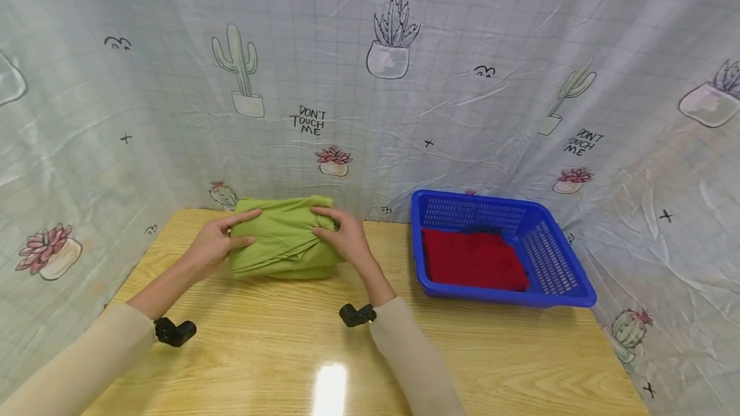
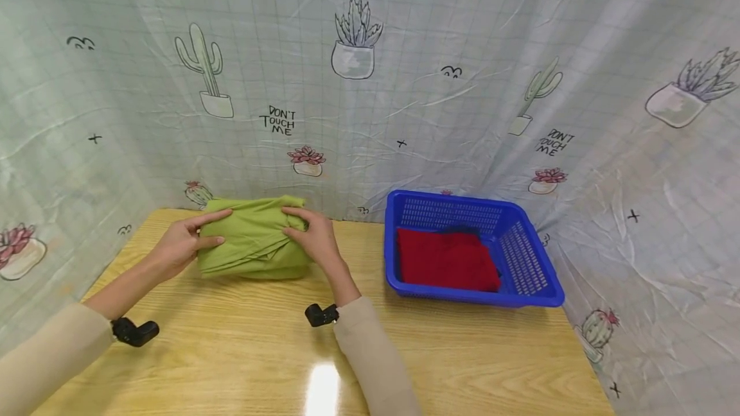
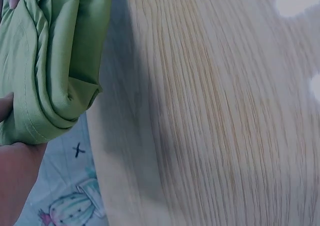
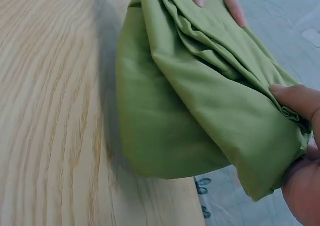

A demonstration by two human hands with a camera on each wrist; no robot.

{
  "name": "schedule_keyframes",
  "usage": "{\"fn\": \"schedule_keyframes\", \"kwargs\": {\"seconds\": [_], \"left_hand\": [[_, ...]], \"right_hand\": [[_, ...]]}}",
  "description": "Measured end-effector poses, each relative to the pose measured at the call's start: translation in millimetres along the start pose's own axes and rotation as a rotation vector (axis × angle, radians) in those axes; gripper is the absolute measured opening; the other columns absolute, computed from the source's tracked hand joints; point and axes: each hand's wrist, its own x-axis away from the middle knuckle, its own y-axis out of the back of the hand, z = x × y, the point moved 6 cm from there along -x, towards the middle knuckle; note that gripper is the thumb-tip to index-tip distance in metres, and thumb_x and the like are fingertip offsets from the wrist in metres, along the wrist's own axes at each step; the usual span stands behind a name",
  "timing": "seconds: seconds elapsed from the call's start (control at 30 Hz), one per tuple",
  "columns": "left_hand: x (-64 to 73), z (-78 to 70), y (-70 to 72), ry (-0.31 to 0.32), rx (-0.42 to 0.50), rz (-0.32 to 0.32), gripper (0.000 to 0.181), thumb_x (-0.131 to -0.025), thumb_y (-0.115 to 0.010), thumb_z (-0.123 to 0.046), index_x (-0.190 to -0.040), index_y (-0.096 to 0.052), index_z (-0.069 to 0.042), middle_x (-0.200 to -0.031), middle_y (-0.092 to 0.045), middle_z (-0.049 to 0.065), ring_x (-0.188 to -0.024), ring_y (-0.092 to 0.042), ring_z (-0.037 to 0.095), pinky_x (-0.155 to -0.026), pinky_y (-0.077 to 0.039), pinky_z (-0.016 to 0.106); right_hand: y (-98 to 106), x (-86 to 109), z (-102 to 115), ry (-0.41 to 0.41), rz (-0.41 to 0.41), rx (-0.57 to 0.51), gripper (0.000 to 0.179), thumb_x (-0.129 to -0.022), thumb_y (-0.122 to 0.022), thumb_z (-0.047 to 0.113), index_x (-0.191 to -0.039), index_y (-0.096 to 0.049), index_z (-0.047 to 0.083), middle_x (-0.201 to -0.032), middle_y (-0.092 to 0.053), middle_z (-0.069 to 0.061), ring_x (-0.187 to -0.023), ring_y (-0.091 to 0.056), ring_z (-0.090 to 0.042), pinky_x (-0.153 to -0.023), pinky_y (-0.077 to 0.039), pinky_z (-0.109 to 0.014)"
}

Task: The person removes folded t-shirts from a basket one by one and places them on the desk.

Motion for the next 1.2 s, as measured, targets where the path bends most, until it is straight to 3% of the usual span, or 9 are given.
{"fn": "schedule_keyframes", "kwargs": {"seconds": [0.3,0.4,0.47,0.53,0.67,0.77,0.83,0.93,1.2], "left_hand": [[-16.3,11.2,32.3,0.022,-0.166,-0.018,0.063,-0.097,-0.070,-0.012,-0.155,-0.047,-0.018,-0.168,-0.014,0.019,-0.042,-0.021,0.015,-0.042,-0.034,0.033],[-24.7,15.6,39.7,0.027,-0.212,-0.004,0.063,-0.097,-0.070,-0.011,-0.155,-0.045,-0.017,-0.168,-0.011,0.019,-0.083,-0.062,0.031,-0.049,-0.039,0.038],[-29.6,19.5,43.2,0.025,-0.241,0.006,0.064,-0.097,-0.070,-0.010,-0.156,-0.045,-0.017,-0.168,-0.011,0.019,-0.136,-0.044,0.042,-0.055,-0.042,0.038],[-34.1,24.8,45.2,0.023,-0.263,0.021,0.064,-0.097,-0.070,-0.009,-0.156,-0.044,-0.016,-0.168,-0.012,0.019,-0.153,-0.002,0.044,-0.063,-0.045,0.031],[-43.7,37.9,44.8,0.017,-0.321,0.023,0.062,-0.096,-0.069,-0.005,-0.153,-0.048,-0.014,-0.164,-0.024,0.023,-0.107,-0.052,0.039,-0.061,-0.042,0.026],[-49.7,45.6,39.9,0.001,-0.421,0.014,0.059,-0.095,-0.070,-0.003,-0.151,-0.052,-0.010,-0.159,-0.032,0.028,-0.079,-0.042,0.033,-0.062,-0.044,0.035],[-53.1,50.1,35.6,0.005,-0.494,0.019,0.058,-0.095,-0.070,-0.003,-0.150,-0.052,-0.007,-0.158,-0.030,0.032,-0.097,-0.053,0.043,-0.074,-0.050,0.044],[-57.2,54.6,31.7,0.033,-0.571,0.028,0.059,-0.094,-0.070,-0.004,-0.150,-0.050,-0.004,-0.157,-0.027,0.037,-0.140,-0.029,0.057,-0.101,-0.043,0.063],[-60.9,53.1,31.0,0.081,-0.597,0.019,0.062,-0.091,-0.072,0.001,-0.148,-0.050,0.000,-0.155,-0.027,0.040,-0.143,-0.020,0.059,-0.112,-0.025,0.070]], "right_hand": [[-30,-31.2,1,-0.081,-0.005,0.044,0.041,-0.091,-0.079,0.021,-0.131,-0.071,0.026,-0.136,-0.066,-0.003,-0.128,-0.059,-0.023,-0.099,-0.052,-0.035],[-40,-41.6,-2,-0.110,-0.007,0.057,0.041,-0.092,-0.078,0.020,-0.132,-0.071,0.025,-0.136,-0.066,-0.003,-0.128,-0.059,-0.022,-0.099,-0.052,-0.034],[-46,-46.8,-6,-0.125,-0.006,0.064,0.041,-0.092,-0.077,0.019,-0.132,-0.071,0.024,-0.137,-0.066,-0.002,-0.128,-0.059,-0.022,-0.100,-0.052,-0.034],[-51,-50.0,-12,-0.142,-0.001,0.076,0.040,-0.093,-0.077,0.019,-0.132,-0.071,0.024,-0.137,-0.065,-0.002,-0.128,-0.059,-0.022,-0.100,-0.052,-0.035],[-60,-52.1,-25,-0.178,0.021,0.133,0.040,-0.093,-0.077,0.020,-0.132,-0.071,0.023,-0.139,-0.064,-0.004,-0.130,-0.057,-0.023,-0.103,-0.050,-0.037],[-67,-50.9,-38,-0.205,0.054,0.229,0.040,-0.093,-0.076,0.021,-0.133,-0.071,0.023,-0.137,-0.066,-0.003,-0.130,-0.057,-0.024,-0.105,-0.049,-0.039],[-72,-49.6,-45,-0.216,0.082,0.311,0.040,-0.095,-0.074,0.022,-0.134,-0.070,0.024,-0.135,-0.067,-0.002,-0.132,-0.056,-0.024,-0.110,-0.043,-0.040],[-77,-49.3,-50,-0.195,0.120,0.445,0.039,-0.096,-0.071,0.026,-0.135,-0.069,0.023,-0.130,-0.070,0.000,-0.129,-0.057,-0.024,-0.116,-0.034,-0.040],[-82,-45.9,-51,-0.180,0.157,0.574,0.039,-0.099,-0.066,0.032,-0.137,-0.067,0.024,-0.140,-0.062,-0.005,-0.134,-0.051,-0.022,-0.113,-0.031,-0.040]]}}
